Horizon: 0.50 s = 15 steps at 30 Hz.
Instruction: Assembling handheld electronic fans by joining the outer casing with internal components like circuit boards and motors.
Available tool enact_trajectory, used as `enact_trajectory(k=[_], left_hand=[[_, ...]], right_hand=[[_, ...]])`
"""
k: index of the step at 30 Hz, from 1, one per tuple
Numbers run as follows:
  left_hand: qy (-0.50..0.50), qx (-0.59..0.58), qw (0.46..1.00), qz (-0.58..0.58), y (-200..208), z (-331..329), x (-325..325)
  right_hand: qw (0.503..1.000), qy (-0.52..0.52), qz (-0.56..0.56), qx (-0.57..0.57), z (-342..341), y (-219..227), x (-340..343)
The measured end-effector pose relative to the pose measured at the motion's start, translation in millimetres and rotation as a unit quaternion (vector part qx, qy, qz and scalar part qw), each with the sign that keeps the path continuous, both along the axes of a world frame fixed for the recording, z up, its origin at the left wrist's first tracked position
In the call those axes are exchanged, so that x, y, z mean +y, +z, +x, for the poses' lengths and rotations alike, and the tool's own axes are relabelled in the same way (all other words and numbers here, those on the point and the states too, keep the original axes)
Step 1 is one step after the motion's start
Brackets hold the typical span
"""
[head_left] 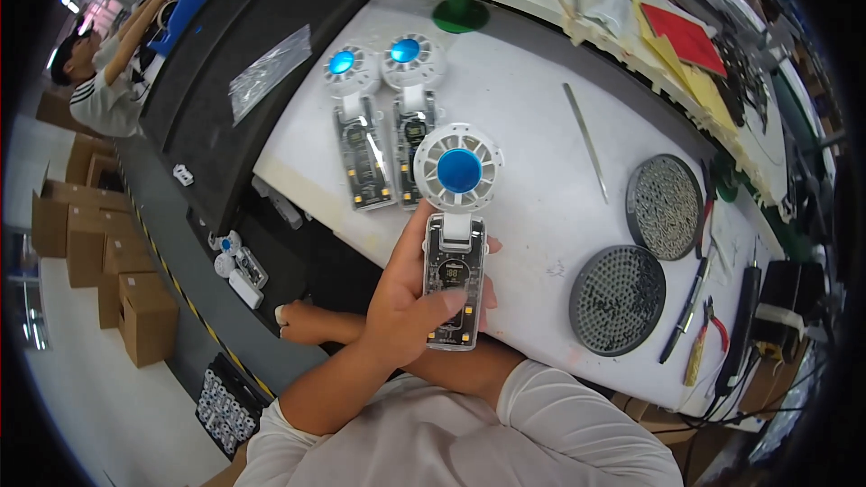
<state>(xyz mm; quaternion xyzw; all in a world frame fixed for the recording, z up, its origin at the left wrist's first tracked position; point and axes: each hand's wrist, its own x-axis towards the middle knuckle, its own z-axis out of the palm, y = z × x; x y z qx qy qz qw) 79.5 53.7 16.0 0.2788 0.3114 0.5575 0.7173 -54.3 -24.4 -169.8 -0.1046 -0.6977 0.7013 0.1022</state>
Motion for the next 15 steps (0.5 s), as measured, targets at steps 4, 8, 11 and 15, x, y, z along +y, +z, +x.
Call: enact_trajectory(k=[4, 8, 11, 15], left_hand=[[-0.051, 0.022, 0.997, 0.053, -6, 8, 7], [-0.049, 0.069, 0.994, 0.065, -8, 12, 5], [-0.048, 0.083, 0.993, 0.066, -9, 12, 5], [-0.053, 0.083, 0.992, 0.075, -10, 12, 3]], right_hand=[[1.000, -0.006, 0.016, -0.010, 2, -1, 5], [0.999, -0.029, -0.010, 0.017, 6, 1, 4], [0.999, -0.011, 0.014, 0.034, -2, -3, 3], [1.000, -0.008, 0.006, 0.016, -3, -5, -1]])
